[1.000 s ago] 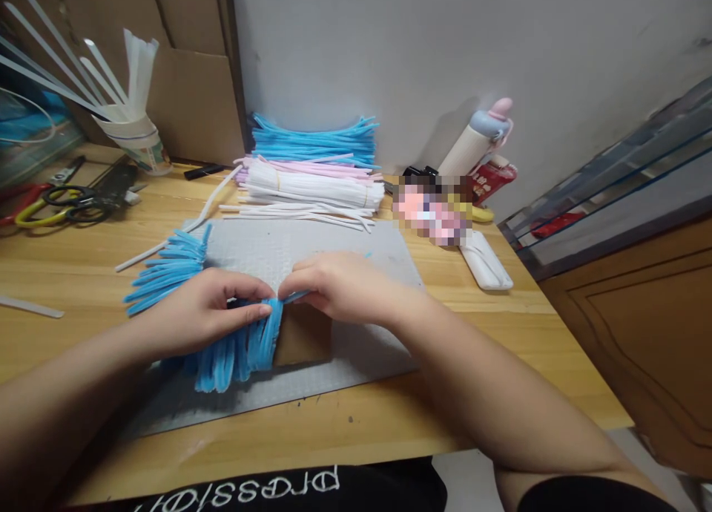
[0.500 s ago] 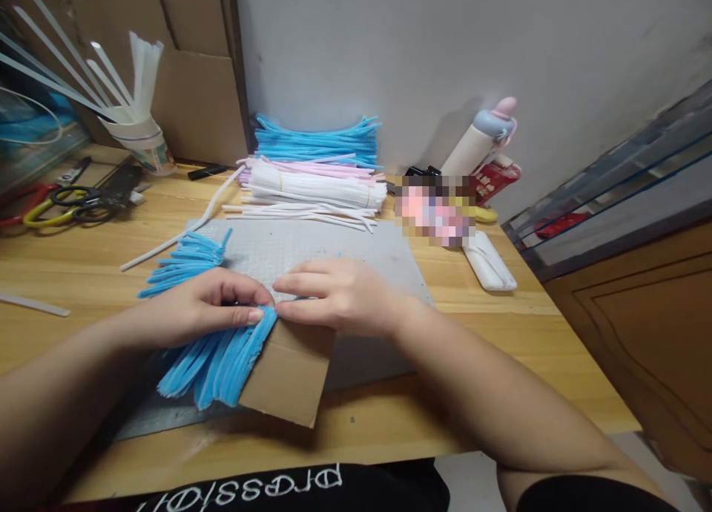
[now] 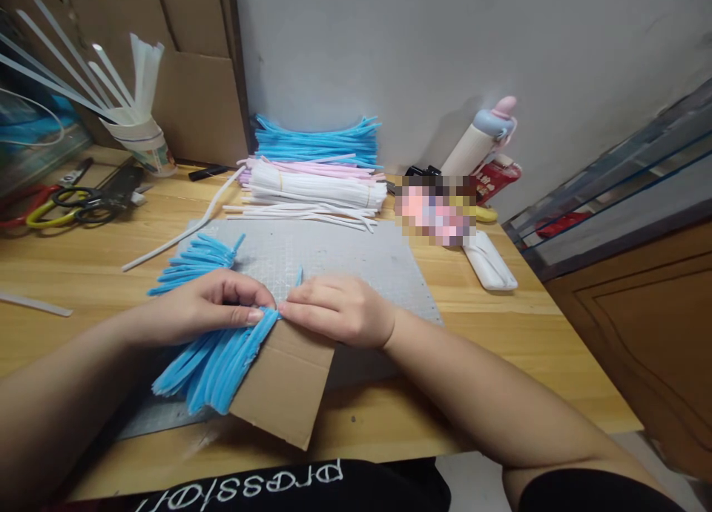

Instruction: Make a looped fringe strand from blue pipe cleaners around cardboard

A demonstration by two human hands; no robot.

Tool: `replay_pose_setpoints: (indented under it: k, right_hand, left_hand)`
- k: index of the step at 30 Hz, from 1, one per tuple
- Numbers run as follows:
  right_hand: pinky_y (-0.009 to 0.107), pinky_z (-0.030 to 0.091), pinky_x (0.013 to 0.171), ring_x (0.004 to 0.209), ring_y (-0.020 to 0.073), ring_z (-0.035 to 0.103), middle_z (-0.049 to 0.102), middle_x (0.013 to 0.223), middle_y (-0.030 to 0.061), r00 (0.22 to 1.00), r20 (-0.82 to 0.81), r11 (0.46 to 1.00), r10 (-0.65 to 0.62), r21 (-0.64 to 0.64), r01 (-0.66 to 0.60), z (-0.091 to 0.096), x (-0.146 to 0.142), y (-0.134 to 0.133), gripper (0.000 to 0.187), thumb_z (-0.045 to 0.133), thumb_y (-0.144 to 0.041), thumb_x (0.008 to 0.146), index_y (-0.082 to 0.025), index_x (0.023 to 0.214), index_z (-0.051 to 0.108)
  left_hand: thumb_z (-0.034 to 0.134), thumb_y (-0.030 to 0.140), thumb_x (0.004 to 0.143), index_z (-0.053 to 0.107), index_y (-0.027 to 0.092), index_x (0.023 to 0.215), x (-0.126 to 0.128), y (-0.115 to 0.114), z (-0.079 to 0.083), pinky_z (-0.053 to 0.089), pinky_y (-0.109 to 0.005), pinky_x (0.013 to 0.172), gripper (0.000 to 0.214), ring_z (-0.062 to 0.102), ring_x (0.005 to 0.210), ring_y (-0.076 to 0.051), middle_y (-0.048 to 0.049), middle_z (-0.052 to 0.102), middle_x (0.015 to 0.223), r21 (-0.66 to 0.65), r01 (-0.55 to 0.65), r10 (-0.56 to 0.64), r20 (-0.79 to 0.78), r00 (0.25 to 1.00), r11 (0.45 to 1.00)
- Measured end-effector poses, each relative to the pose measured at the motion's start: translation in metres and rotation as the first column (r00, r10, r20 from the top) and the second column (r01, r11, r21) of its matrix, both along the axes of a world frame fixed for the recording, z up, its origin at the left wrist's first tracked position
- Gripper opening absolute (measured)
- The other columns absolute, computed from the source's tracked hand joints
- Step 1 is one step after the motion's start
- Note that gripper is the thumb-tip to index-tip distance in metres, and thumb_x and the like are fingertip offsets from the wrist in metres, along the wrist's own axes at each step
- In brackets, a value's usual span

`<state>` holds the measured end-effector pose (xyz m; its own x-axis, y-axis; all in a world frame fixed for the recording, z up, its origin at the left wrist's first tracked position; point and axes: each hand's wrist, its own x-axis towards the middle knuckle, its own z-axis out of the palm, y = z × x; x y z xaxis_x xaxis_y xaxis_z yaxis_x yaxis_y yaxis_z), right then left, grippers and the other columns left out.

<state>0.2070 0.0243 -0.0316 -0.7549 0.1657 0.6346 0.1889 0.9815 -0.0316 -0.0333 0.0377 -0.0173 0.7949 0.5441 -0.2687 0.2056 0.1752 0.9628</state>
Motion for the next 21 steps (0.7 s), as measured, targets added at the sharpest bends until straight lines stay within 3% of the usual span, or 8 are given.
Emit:
replay_pose_setpoints:
  k: [9, 11, 13, 15, 17, 19, 20, 21]
  right_hand:
    - [0.03, 0.057, 0.077, 0.092, 0.0191, 0.064, 0.07, 0.093, 0.0142, 0.994, 0.005, 0.992, 0.109, 0.07, -0.109, -0.005, 0.0, 0.006, 0.019, 0.047, -0.011, 0.093, -0.007, 0.099, 0.064]
    - [0.033, 0.055, 0.087, 0.103, 0.0199, 0.062, 0.068, 0.108, 0.0149, 1.0, -0.012, 0.998, 0.029, -0.05, -0.029, -0.006, 0.001, 0.005, 0.023, 0.045, -0.012, 0.093, -0.01, 0.108, 0.064]
    - [0.038, 0.05, 0.096, 0.114, 0.0196, 0.058, 0.061, 0.124, 0.0114, 0.967, -0.149, 0.945, -0.205, -0.287, 0.156, -0.009, 0.002, 0.003, 0.03, 0.043, -0.016, 0.095, -0.019, 0.12, 0.059]
    - [0.04, 0.051, 0.095, 0.111, 0.0189, 0.059, 0.058, 0.127, 0.0085, 0.801, -0.308, 0.739, -0.513, -0.633, 0.23, -0.013, 0.002, 0.002, 0.033, 0.045, -0.023, 0.095, -0.026, 0.127, 0.052]
    - [0.037, 0.057, 0.083, 0.097, 0.0184, 0.065, 0.062, 0.118, 0.0083, 0.66, -0.265, 0.389, -0.704, -0.92, 0.046, -0.019, 0.001, 0.0, 0.034, 0.049, -0.035, 0.093, -0.025, 0.126, 0.051]
    - [0.033, 0.06, 0.067, 0.085, 0.0186, 0.067, 0.065, 0.109, 0.0086, 0.731, -0.112, -0.019, -0.673, -0.985, -0.169, -0.025, -0.003, -0.003, 0.039, 0.058, -0.041, 0.087, -0.021, 0.12, 0.053]
    - [0.031, 0.06, 0.061, 0.082, 0.0186, 0.068, 0.066, 0.106, 0.0087, 0.784, -0.072, -0.171, -0.617, -0.96, -0.223, -0.028, -0.005, -0.004, 0.041, 0.063, -0.041, 0.083, -0.019, 0.117, 0.054]
    - [0.028, 0.059, 0.057, 0.079, 0.0183, 0.068, 0.067, 0.103, 0.0087, 0.816, -0.058, -0.267, -0.576, -0.93, -0.254, -0.031, -0.007, -0.006, 0.043, 0.067, -0.039, 0.08, -0.018, 0.115, 0.054]
  left_hand:
    - [0.063, 0.033, 0.083, 0.069, 0.016, 0.088, 0.001, 0.0, -0.006, 0.046, -0.02, 0.065, 0.019, 0.058, 0.07, -0.011, -0.0002, 0.068, 0.078, 0.007, 0.02, -0.02, -0.004, 1.0, 1.0]
    - [0.064, 0.035, 0.082, 0.069, 0.016, 0.087, 0.001, 0.001, -0.006, 0.046, -0.022, 0.066, 0.02, 0.059, 0.071, -0.012, -0.0003, 0.068, 0.079, 0.055, -0.013, 0.014, -0.019, 1.0, 0.998]
    - [0.064, 0.039, 0.081, 0.068, 0.016, 0.089, 0.002, 0.002, -0.008, 0.047, -0.023, 0.067, 0.024, 0.059, 0.071, -0.013, -0.0009, 0.068, 0.08, 0.123, -0.105, 0.111, -0.044, 0.993, 0.987]
    - [0.064, 0.044, 0.079, 0.068, 0.016, 0.09, 0.005, 0.002, -0.01, 0.048, -0.025, 0.067, 0.03, 0.06, 0.071, -0.015, -0.0023, 0.069, 0.08, 0.177, -0.248, 0.265, -0.08, 0.961, 0.953]
    - [0.064, 0.049, 0.077, 0.068, 0.015, 0.09, 0.008, 0.002, -0.014, 0.049, -0.028, 0.067, 0.036, 0.062, 0.071, -0.017, -0.0039, 0.07, 0.08, 0.208, -0.365, 0.394, -0.118, 0.912, 0.907]
    - [0.066, 0.051, 0.074, 0.068, 0.015, 0.091, 0.011, 0.002, -0.017, 0.05, -0.031, 0.069, 0.04, 0.063, 0.073, -0.02, -0.0053, 0.072, 0.082, 0.219, -0.409, 0.444, -0.141, 0.885, 0.886]
    - [0.066, 0.052, 0.074, 0.069, 0.015, 0.092, 0.012, 0.002, -0.018, 0.05, -0.032, 0.071, 0.041, 0.064, 0.076, -0.021, -0.0058, 0.073, 0.085, 0.222, -0.414, 0.45, -0.141, 0.882, 0.883]
    - [0.066, 0.052, 0.074, 0.07, 0.015, 0.093, 0.012, 0.003, -0.02, 0.051, -0.033, 0.074, 0.042, 0.065, 0.079, -0.022, -0.006, 0.074, 0.088, 0.222, -0.421, 0.455, -0.136, 0.88, 0.88]
